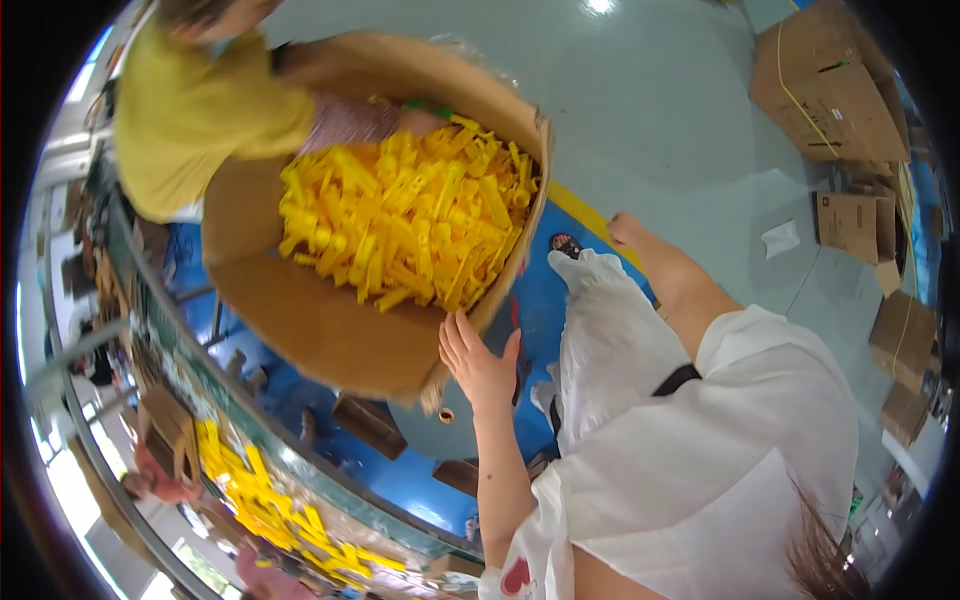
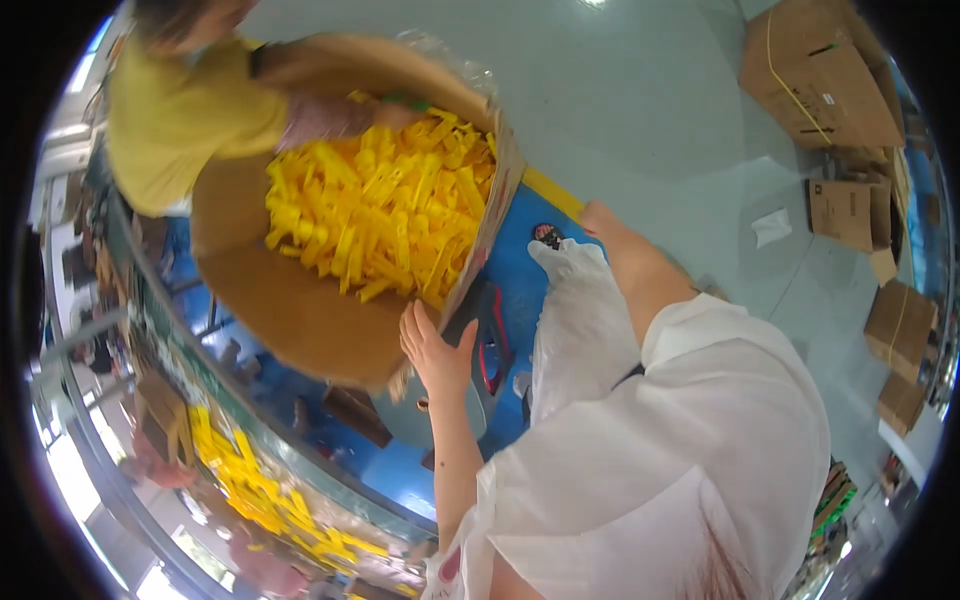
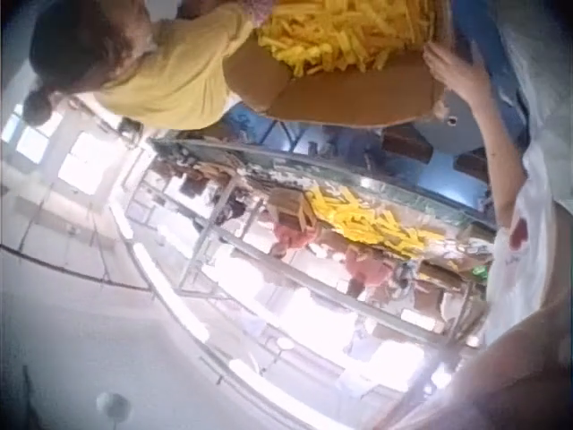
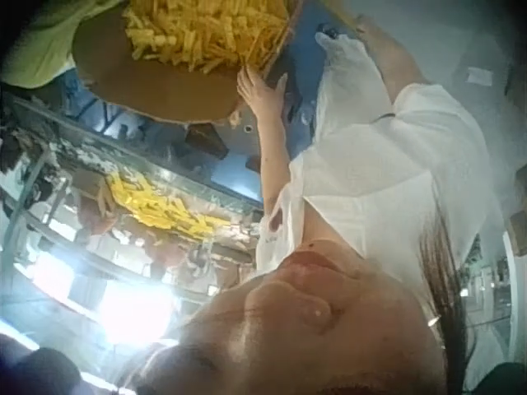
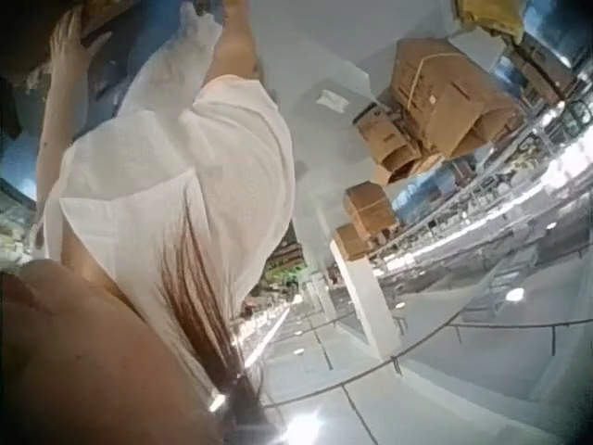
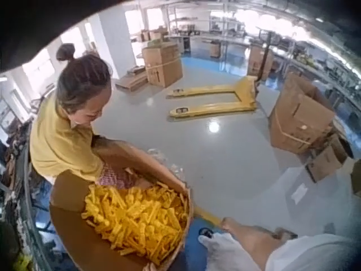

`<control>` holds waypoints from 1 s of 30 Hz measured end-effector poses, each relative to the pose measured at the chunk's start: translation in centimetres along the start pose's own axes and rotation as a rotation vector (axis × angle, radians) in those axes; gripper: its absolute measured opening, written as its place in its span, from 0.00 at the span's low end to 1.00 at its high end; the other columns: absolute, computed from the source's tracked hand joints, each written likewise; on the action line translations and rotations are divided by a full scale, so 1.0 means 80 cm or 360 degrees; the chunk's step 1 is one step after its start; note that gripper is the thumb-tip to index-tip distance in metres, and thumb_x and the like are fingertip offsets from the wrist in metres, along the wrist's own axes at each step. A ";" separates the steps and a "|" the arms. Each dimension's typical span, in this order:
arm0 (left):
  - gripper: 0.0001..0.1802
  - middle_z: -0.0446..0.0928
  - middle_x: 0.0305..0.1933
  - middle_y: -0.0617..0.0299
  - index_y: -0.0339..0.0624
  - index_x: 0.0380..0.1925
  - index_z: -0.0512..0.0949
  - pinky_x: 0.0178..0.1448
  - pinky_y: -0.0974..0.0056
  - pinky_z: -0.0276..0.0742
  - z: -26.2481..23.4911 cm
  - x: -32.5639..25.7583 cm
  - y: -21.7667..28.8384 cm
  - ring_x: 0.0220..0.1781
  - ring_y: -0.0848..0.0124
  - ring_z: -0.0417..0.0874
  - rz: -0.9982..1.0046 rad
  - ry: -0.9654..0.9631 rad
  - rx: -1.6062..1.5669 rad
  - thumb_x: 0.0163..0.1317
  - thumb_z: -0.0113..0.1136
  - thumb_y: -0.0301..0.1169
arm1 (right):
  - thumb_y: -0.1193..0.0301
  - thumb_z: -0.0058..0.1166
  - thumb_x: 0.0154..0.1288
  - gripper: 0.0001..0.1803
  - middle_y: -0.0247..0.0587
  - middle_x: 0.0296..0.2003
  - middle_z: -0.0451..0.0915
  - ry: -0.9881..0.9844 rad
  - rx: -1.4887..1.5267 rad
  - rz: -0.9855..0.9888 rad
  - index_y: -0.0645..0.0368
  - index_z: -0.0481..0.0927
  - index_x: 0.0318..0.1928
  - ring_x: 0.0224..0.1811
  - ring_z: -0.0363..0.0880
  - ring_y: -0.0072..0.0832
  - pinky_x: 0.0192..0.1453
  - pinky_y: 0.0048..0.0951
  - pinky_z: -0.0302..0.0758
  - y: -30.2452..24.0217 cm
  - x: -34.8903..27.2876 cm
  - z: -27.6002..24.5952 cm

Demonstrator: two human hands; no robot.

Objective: Assembling electronic components by inserting small green PCBs and metal contacts into yellow plastic housings.

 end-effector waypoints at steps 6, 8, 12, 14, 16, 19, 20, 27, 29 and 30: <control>0.13 0.76 0.25 0.60 0.45 0.28 0.77 0.28 0.60 0.72 0.036 0.046 -0.011 0.26 0.59 0.77 -0.0076 -0.0057 0.0082 0.40 0.62 0.35 | 0.52 0.46 0.55 0.25 0.45 0.31 0.74 -0.0074 0.1488 0.0232 0.62 0.71 0.41 0.29 0.76 0.33 0.27 0.33 0.73 -0.060 0.172 0.048; 0.10 0.75 0.23 0.59 0.45 0.25 0.77 0.28 0.61 0.72 0.033 0.055 -0.013 0.25 0.59 0.76 -0.0080 -0.0066 0.0008 0.38 0.61 0.31 | 0.47 0.42 0.56 0.31 0.46 0.41 0.72 -0.0060 0.1903 0.0403 0.60 0.67 0.49 0.42 0.72 0.34 0.38 0.37 0.72 -0.071 0.198 0.085; 0.09 0.75 0.21 0.59 0.45 0.23 0.77 0.28 0.62 0.71 0.029 0.067 -0.038 0.24 0.60 0.76 -0.0193 -0.0146 0.0023 0.37 0.59 0.29 | 0.46 0.34 0.59 0.27 0.36 0.43 0.72 -0.0143 0.1947 0.0538 0.52 0.69 0.49 0.43 0.69 0.29 0.43 0.34 0.68 -0.094 0.203 0.128; 0.09 0.75 0.21 0.59 0.45 0.23 0.77 0.28 0.62 0.71 0.027 0.066 -0.039 0.24 0.60 0.76 -0.0145 -0.0136 -0.0019 0.36 0.59 0.29 | 0.47 0.32 0.60 0.27 0.35 0.43 0.73 -0.0240 0.1972 0.0472 0.51 0.69 0.49 0.44 0.70 0.28 0.45 0.34 0.68 -0.104 0.195 0.129; 0.08 0.75 0.22 0.60 0.45 0.22 0.77 0.27 0.63 0.71 0.031 0.072 -0.028 0.24 0.61 0.76 -0.0115 -0.0169 -0.0039 0.35 0.59 0.28 | 0.48 0.33 0.61 0.27 0.36 0.43 0.73 -0.0287 0.2056 0.0468 0.53 0.69 0.50 0.45 0.70 0.30 0.46 0.35 0.68 -0.071 0.215 0.125; 0.09 0.75 0.23 0.60 0.44 0.22 0.77 0.29 0.63 0.71 0.026 0.069 -0.026 0.25 0.61 0.76 -0.0213 -0.0210 -0.0033 0.35 0.59 0.28 | 0.50 0.33 0.61 0.27 0.40 0.44 0.74 -0.0468 0.2316 0.0436 0.56 0.68 0.51 0.47 0.72 0.33 0.49 0.36 0.69 -0.097 0.171 0.126; 0.10 0.76 0.24 0.60 0.43 0.23 0.77 0.30 0.63 0.72 0.030 0.070 -0.028 0.25 0.61 0.76 -0.0205 -0.0206 -0.0030 0.34 0.58 0.27 | 0.50 0.33 0.61 0.27 0.40 0.45 0.73 -0.0537 0.2288 0.0372 0.56 0.67 0.51 0.47 0.72 0.33 0.50 0.36 0.69 -0.102 0.169 0.121; 0.11 0.77 0.27 0.59 0.43 0.25 0.77 0.33 0.62 0.73 0.040 0.058 -0.014 0.28 0.60 0.77 -0.0244 -0.0216 -0.0031 0.35 0.56 0.27 | 0.46 0.30 0.61 0.29 0.36 0.46 0.73 -0.0424 0.2217 0.0361 0.52 0.68 0.52 0.48 0.71 0.31 0.51 0.32 0.68 -0.083 0.193 0.112; 0.10 0.77 0.28 0.59 0.44 0.25 0.77 0.33 0.62 0.73 0.041 0.050 -0.014 0.29 0.59 0.77 -0.0215 -0.0208 -0.0013 0.37 0.56 0.30 | 0.46 0.30 0.61 0.28 0.36 0.44 0.74 -0.0348 0.2069 0.0237 0.52 0.68 0.50 0.45 0.72 0.29 0.48 0.33 0.68 -0.084 0.193 0.111; 0.10 0.77 0.27 0.58 0.45 0.25 0.78 0.32 0.61 0.73 0.042 0.045 -0.021 0.27 0.58 0.77 -0.0171 -0.0102 -0.0060 0.39 0.55 0.32 | 0.46 0.30 0.61 0.28 0.36 0.43 0.75 -0.0351 0.2025 0.0193 0.52 0.69 0.49 0.43 0.72 0.29 0.46 0.33 0.69 -0.089 0.195 0.117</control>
Point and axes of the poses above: each hand's wrist, its own x-axis towards the middle knuckle, its own z-axis out of the palm, y = z × x, the point moved 3 cm from there along x, towards the middle knuckle
